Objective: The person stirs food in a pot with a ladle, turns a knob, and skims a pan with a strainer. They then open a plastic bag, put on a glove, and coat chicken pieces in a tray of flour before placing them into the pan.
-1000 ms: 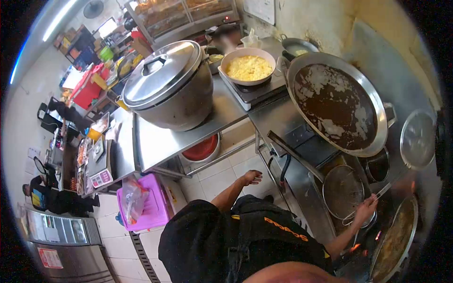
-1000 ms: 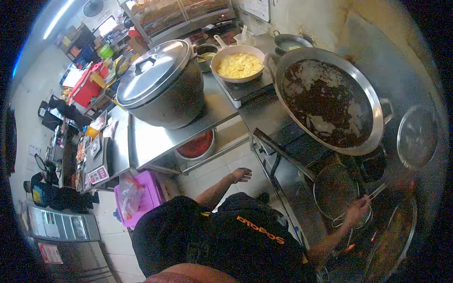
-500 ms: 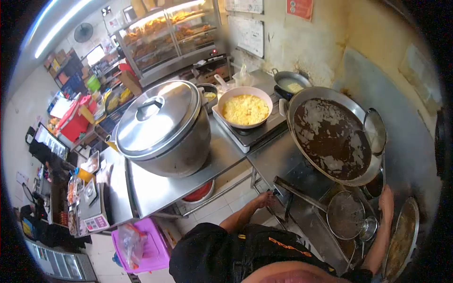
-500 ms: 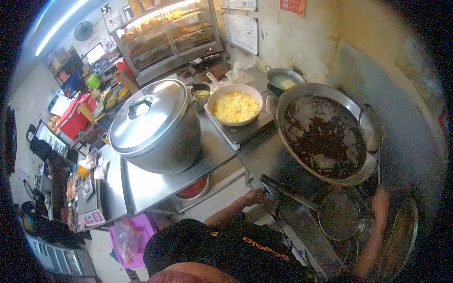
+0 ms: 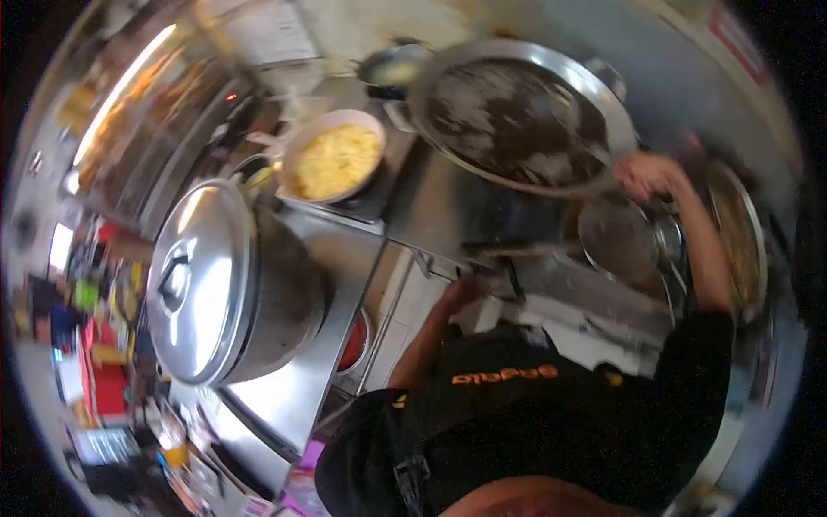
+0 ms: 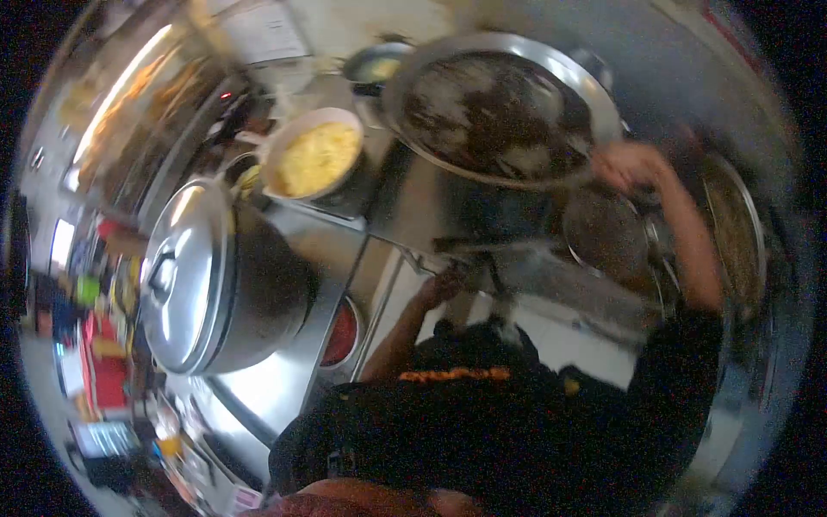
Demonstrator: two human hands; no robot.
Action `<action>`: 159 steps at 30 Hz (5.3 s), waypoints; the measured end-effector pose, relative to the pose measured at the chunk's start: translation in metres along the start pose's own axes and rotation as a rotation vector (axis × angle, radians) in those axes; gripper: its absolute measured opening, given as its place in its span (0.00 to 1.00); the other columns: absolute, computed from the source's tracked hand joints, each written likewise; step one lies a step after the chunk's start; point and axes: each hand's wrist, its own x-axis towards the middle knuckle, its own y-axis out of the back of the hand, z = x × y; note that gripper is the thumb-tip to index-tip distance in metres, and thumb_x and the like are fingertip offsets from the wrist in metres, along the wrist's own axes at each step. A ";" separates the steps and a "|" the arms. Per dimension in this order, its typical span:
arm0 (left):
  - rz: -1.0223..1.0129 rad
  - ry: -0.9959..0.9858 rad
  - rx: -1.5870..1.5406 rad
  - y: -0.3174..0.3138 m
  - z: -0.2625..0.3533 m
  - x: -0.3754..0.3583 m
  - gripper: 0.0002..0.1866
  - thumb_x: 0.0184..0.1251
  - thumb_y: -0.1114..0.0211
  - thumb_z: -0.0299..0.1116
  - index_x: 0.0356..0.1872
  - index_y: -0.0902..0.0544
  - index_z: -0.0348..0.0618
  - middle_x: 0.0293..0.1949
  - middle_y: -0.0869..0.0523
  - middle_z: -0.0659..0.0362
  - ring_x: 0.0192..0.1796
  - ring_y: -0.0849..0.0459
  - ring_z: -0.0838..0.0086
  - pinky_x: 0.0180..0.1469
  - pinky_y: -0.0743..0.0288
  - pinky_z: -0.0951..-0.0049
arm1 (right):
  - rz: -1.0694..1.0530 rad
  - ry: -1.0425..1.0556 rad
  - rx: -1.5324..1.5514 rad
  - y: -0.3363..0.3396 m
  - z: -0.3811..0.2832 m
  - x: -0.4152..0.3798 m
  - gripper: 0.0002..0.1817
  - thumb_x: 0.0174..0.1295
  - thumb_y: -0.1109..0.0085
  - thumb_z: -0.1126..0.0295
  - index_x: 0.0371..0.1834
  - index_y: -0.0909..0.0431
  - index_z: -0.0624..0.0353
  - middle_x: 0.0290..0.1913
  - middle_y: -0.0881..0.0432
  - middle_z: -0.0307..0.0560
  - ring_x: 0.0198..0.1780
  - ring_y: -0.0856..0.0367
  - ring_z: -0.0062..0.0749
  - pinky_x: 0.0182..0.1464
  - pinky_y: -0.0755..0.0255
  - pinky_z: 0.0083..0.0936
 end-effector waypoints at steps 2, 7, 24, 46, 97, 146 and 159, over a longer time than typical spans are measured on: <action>0.023 0.002 0.218 0.009 -0.008 0.005 0.19 0.64 0.48 0.41 0.52 0.30 0.44 0.47 0.25 0.57 0.47 0.25 0.67 0.51 0.31 0.68 | 0.009 -0.054 0.230 -0.020 -0.033 -0.019 0.04 0.61 0.61 0.71 0.35 0.36 0.57 0.19 0.37 0.31 0.14 0.43 0.12 0.12 0.46 0.12; 0.061 0.094 -0.183 0.002 0.000 -0.013 0.21 0.63 0.48 0.45 0.51 0.29 0.42 0.46 0.24 0.58 0.44 0.25 0.70 0.49 0.30 0.69 | -0.126 0.043 0.392 -0.046 -0.050 -0.018 0.03 0.58 0.60 0.74 0.34 0.36 0.58 0.18 0.38 0.30 0.14 0.42 0.10 0.11 0.49 0.10; -0.225 0.146 -0.305 0.028 -0.023 0.032 0.20 0.61 0.44 0.49 0.44 0.27 0.42 0.39 0.22 0.60 0.37 0.22 0.72 0.41 0.27 0.71 | -0.135 0.130 0.830 -0.116 -0.042 -0.082 0.08 0.62 0.50 0.63 0.36 0.34 0.54 0.18 0.39 0.27 0.12 0.47 0.04 0.08 0.55 0.06; -0.174 0.159 -0.188 0.017 -0.014 0.027 0.27 0.59 0.45 0.56 0.46 0.29 0.43 0.42 0.23 0.59 0.37 0.22 0.74 0.43 0.27 0.72 | 0.839 -0.122 -0.396 -0.077 -0.004 -0.081 0.06 0.53 0.55 0.76 0.26 0.30 0.70 0.18 0.25 0.57 0.17 0.24 0.43 0.18 0.33 0.36; -0.089 0.109 -0.169 0.018 -0.008 0.023 0.20 0.61 0.44 0.50 0.43 0.26 0.44 0.37 0.22 0.62 0.40 0.23 0.74 0.44 0.29 0.71 | 0.219 0.177 0.489 -0.107 -0.004 -0.118 0.09 0.58 0.49 0.66 0.36 0.32 0.59 0.18 0.34 0.33 0.12 0.38 0.13 0.11 0.41 0.14; -0.203 0.182 -0.311 0.015 -0.001 0.023 0.19 0.63 0.46 0.50 0.41 0.25 0.43 0.34 0.20 0.62 0.32 0.21 0.75 0.35 0.25 0.75 | -0.090 0.172 0.606 -0.112 -0.048 -0.074 0.09 0.62 0.50 0.62 0.32 0.37 0.52 0.17 0.39 0.27 0.12 0.44 0.05 0.08 0.51 0.06; -0.088 0.179 -0.268 0.009 0.001 0.015 0.23 0.59 0.43 0.52 0.41 0.24 0.41 0.32 0.20 0.62 0.31 0.21 0.74 0.35 0.25 0.75 | 0.309 0.120 0.553 -0.102 -0.013 -0.149 0.09 0.60 0.50 0.64 0.34 0.33 0.58 0.18 0.36 0.33 0.11 0.42 0.08 0.07 0.48 0.11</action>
